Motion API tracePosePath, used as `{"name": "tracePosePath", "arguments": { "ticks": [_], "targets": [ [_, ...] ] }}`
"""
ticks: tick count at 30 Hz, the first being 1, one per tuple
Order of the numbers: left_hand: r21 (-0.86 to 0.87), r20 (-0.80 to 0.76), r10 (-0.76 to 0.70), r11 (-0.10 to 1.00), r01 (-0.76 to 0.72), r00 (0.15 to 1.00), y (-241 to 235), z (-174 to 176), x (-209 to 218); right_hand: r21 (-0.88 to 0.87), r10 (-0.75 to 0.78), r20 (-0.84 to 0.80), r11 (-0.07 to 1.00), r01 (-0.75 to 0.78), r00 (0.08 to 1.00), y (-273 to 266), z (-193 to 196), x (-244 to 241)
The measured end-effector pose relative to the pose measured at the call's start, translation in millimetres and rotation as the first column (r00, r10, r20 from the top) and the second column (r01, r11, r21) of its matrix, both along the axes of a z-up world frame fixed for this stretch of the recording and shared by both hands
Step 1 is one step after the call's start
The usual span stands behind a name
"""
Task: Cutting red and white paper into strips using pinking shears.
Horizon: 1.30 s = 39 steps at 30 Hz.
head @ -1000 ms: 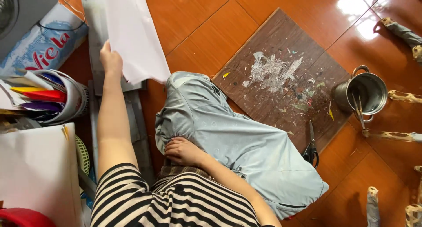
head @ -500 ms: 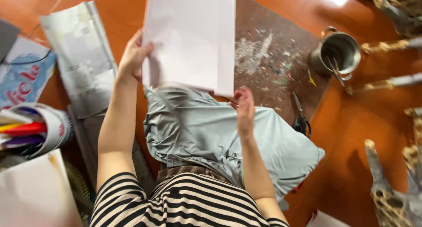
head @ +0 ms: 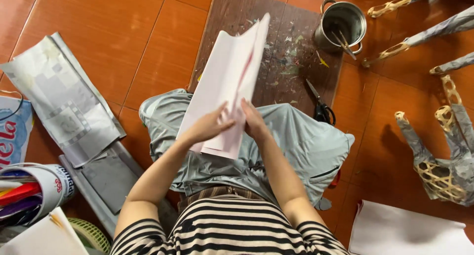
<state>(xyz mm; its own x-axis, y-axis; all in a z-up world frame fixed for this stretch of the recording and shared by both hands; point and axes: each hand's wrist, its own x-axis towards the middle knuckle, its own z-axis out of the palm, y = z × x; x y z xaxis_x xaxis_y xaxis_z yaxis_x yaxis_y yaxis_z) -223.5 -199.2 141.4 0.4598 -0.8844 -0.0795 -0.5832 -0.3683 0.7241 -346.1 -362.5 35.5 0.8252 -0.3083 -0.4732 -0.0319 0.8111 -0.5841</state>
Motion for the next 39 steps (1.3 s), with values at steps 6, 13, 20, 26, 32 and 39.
{"name": "tracePosePath", "arguments": {
  "ticks": [6, 13, 20, 26, 32, 39],
  "targets": [
    [0.01, 0.039, 0.049, 0.999, -0.049, 0.998, -11.8, 8.2, -1.8, -0.146, 0.056, 0.102, 0.988, -0.041, 0.993, 1.8, 33.8, 28.8],
    [-0.153, 0.159, 0.003, 0.988, 0.022, 0.987, -38.2, -7.2, 60.5, -0.137, -0.084, 0.188, 0.984, 0.111, 0.979, -15.7, 53.4, 58.1],
    [-0.293, 0.471, 0.142, 0.956, 0.003, 0.87, -119.3, 44.4, 209.6, -0.335, -0.259, 0.044, 0.906, 0.258, 0.965, -43.7, 11.3, 98.7],
    [-0.4, 0.538, 0.337, 0.909, -0.118, 0.773, -198.8, 3.0, 283.5, -0.247, -0.629, 0.098, 0.735, 0.631, 0.771, 14.5, -72.1, 126.6],
    [-0.509, 0.39, 0.415, 0.841, -0.183, 0.822, -250.1, -35.8, 322.4, -0.146, -0.553, -0.191, 0.833, 0.534, 0.811, 52.5, -107.6, 149.8],
    [-0.377, 0.445, 0.418, 0.89, -0.258, 0.792, -215.9, -38.5, 323.5, -0.07, 0.104, -0.208, 0.99, -0.121, 0.973, 16.4, -100.3, 128.6]
  ]
}}
